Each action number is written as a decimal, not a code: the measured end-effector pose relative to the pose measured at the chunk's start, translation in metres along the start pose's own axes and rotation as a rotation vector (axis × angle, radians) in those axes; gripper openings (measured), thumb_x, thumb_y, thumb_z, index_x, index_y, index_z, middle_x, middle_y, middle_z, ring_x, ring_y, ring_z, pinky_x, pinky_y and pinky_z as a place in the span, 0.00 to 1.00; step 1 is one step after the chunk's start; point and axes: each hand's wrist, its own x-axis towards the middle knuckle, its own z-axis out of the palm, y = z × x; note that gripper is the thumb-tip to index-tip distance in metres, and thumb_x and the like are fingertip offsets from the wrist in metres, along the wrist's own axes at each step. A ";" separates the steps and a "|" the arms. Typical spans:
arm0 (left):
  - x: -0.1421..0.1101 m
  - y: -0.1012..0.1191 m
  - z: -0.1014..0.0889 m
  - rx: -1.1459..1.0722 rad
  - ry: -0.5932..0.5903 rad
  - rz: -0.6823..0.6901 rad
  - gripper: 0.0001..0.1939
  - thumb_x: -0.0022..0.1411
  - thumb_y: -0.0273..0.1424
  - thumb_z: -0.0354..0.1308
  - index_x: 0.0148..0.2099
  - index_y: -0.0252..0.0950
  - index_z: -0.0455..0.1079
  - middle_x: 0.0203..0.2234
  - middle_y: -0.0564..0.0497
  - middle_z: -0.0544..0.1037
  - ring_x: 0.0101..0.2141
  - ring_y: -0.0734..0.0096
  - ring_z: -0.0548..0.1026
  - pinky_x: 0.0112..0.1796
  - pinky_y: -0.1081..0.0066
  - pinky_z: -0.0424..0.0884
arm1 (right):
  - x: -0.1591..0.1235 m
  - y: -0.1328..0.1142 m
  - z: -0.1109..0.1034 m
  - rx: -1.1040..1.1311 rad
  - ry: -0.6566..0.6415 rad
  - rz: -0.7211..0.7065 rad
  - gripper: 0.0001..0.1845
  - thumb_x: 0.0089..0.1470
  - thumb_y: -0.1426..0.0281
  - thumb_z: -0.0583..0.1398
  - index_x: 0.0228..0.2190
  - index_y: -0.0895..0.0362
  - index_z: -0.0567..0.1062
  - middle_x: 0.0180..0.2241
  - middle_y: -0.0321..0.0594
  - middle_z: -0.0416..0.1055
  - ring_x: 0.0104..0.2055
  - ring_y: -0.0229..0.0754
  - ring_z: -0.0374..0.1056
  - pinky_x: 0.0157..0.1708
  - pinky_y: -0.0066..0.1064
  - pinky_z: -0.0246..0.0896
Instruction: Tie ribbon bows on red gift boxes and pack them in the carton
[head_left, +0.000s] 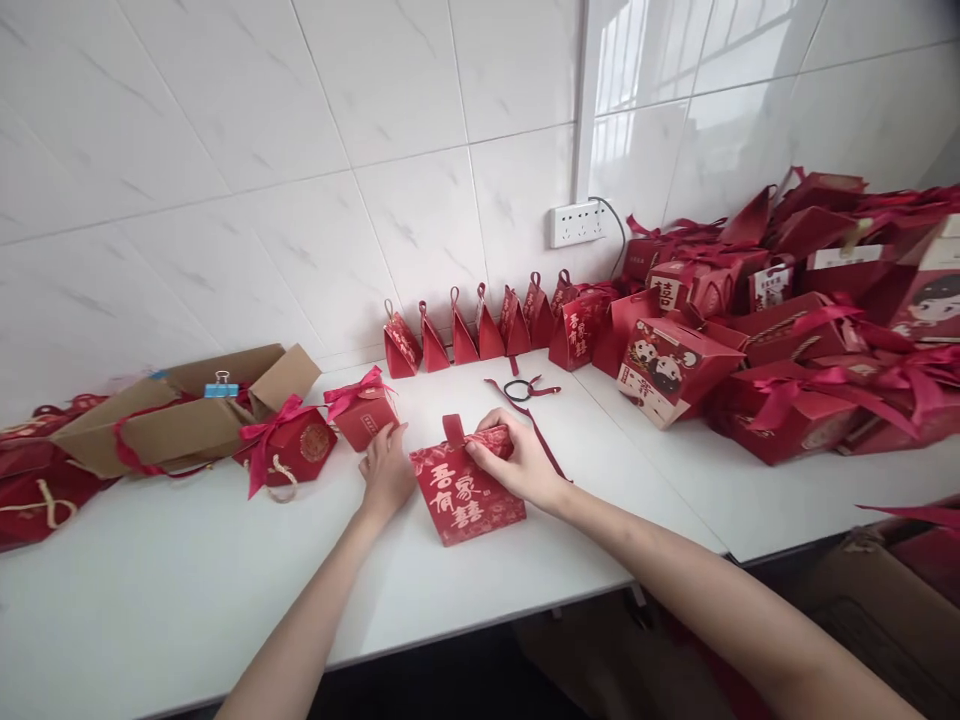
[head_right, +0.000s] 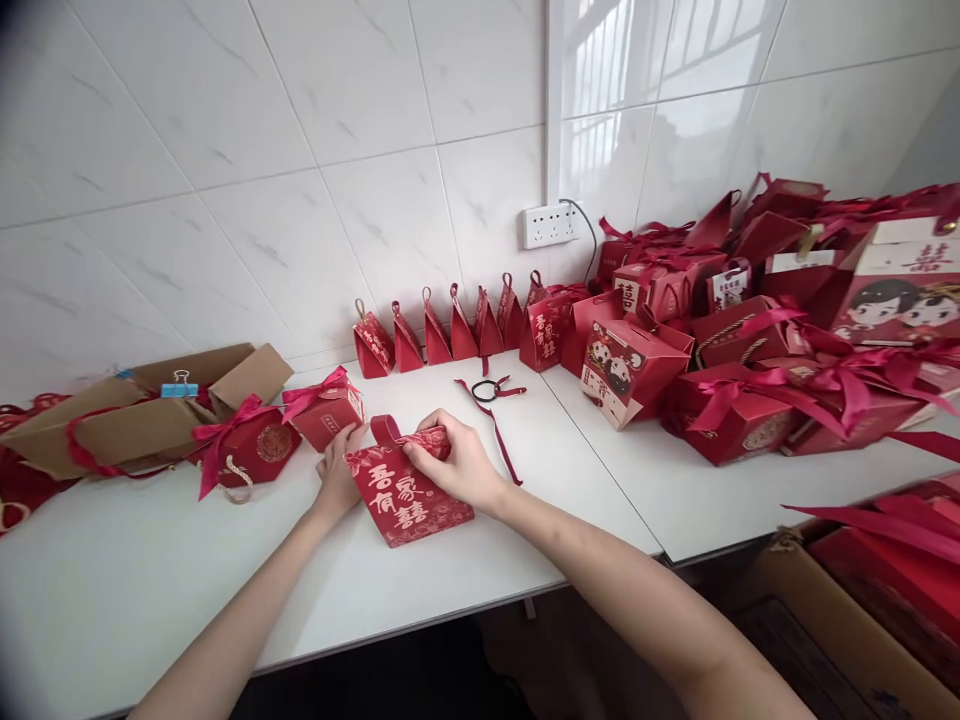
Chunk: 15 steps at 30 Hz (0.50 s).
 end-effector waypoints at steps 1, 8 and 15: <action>0.003 0.000 -0.001 -0.053 0.018 -0.063 0.26 0.52 0.29 0.57 0.55 0.36 0.61 0.59 0.38 0.57 0.60 0.44 0.52 0.57 0.43 0.48 | -0.001 -0.001 0.000 0.005 -0.003 0.013 0.11 0.53 0.61 0.58 0.27 0.55 0.63 0.26 0.34 0.65 0.27 0.37 0.63 0.29 0.29 0.60; -0.003 -0.001 -0.004 -0.413 0.104 -0.136 0.16 0.59 0.36 0.46 0.46 0.35 0.66 0.50 0.41 0.69 0.53 0.55 0.66 0.54 0.54 0.62 | -0.003 -0.001 0.002 -0.009 0.022 0.038 0.12 0.53 0.61 0.58 0.27 0.54 0.62 0.25 0.34 0.66 0.28 0.38 0.64 0.28 0.29 0.61; 0.001 0.066 -0.059 -0.880 -0.289 0.568 0.24 0.56 0.48 0.46 0.41 0.33 0.69 0.39 0.42 0.75 0.42 0.60 0.73 0.42 0.63 0.70 | -0.001 0.002 -0.001 -0.060 0.020 0.019 0.12 0.53 0.60 0.58 0.27 0.54 0.62 0.25 0.33 0.65 0.26 0.36 0.63 0.27 0.28 0.60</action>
